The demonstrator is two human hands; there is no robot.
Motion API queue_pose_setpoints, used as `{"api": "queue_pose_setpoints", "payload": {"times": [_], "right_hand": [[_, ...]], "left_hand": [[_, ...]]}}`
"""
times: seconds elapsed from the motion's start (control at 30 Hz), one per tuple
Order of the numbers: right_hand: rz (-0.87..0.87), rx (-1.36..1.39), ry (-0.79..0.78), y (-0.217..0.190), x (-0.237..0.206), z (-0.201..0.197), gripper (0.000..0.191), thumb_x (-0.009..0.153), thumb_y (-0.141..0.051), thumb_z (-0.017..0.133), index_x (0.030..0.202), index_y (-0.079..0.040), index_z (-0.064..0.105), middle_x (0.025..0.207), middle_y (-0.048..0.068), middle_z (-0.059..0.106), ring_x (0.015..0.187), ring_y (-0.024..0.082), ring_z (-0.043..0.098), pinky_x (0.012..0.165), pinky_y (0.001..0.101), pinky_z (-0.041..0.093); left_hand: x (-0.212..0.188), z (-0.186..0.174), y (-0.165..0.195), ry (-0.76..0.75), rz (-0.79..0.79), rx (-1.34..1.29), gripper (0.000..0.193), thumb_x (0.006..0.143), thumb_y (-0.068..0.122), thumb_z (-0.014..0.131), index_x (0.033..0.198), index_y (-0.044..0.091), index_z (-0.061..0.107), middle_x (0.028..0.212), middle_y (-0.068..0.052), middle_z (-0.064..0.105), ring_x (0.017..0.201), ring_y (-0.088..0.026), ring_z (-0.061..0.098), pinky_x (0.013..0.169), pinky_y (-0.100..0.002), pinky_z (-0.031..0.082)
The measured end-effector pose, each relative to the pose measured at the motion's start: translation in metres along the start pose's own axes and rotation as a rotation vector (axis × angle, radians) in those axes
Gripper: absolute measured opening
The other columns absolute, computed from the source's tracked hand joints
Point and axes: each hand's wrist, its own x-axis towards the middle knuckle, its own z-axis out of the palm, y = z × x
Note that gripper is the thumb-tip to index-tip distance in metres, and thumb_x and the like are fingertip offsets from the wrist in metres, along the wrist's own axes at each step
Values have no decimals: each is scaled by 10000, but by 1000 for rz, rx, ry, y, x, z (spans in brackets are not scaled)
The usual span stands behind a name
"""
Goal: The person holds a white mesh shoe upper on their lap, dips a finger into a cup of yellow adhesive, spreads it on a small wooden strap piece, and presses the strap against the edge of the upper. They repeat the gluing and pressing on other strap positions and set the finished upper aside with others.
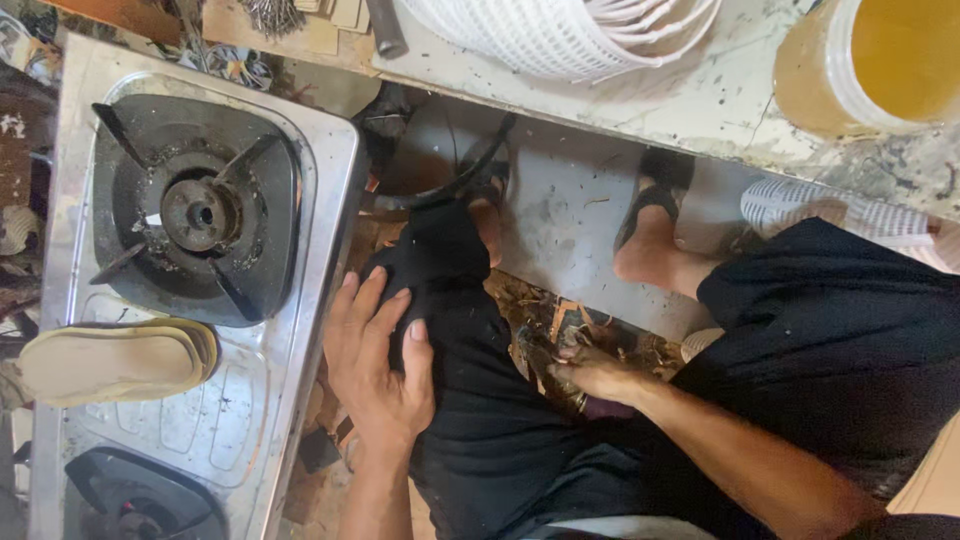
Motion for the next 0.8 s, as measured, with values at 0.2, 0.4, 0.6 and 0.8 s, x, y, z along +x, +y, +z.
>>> {"api": "queue_pose_setpoints", "payload": {"times": [0.2,0.4,0.6,0.8], "right_hand": [[-106,-80,60,6,3,4,447,1016,-436,551,1127,-31,707,1470,96,609,1361,240,553,1153,346,419],[-300,-53,22,5,-3,-11,456,957,-428,600,930,-7,775,1573,46,437,1403,285,422,1149,417,378],[-205,274,48,-12,16,-30,580,938,-610,449,1091,-163,785,1727,-13,115,1563,280,150,1235,544,212],[42,287,-272,-19,12,-19,728,924,-707,278,1486,-331,548,1684,-6,204,1566,245,153,1237,476,198]], "left_hand": [[1,4,5,8,-13,-10,265,904,121,660,1157,55,701,1380,-159,652,1400,-412,539,1168,-492,403],[5,4,9,-6,-42,-11,268,882,111,662,1141,54,704,1357,-153,665,1393,-405,544,1153,-483,408],[5,2,5,-1,-51,-22,262,883,101,661,1138,53,704,1353,-154,667,1394,-404,548,1162,-488,411],[3,2,4,-4,-61,-22,259,889,110,666,1140,57,699,1360,-152,665,1404,-400,543,1174,-490,406]]}}
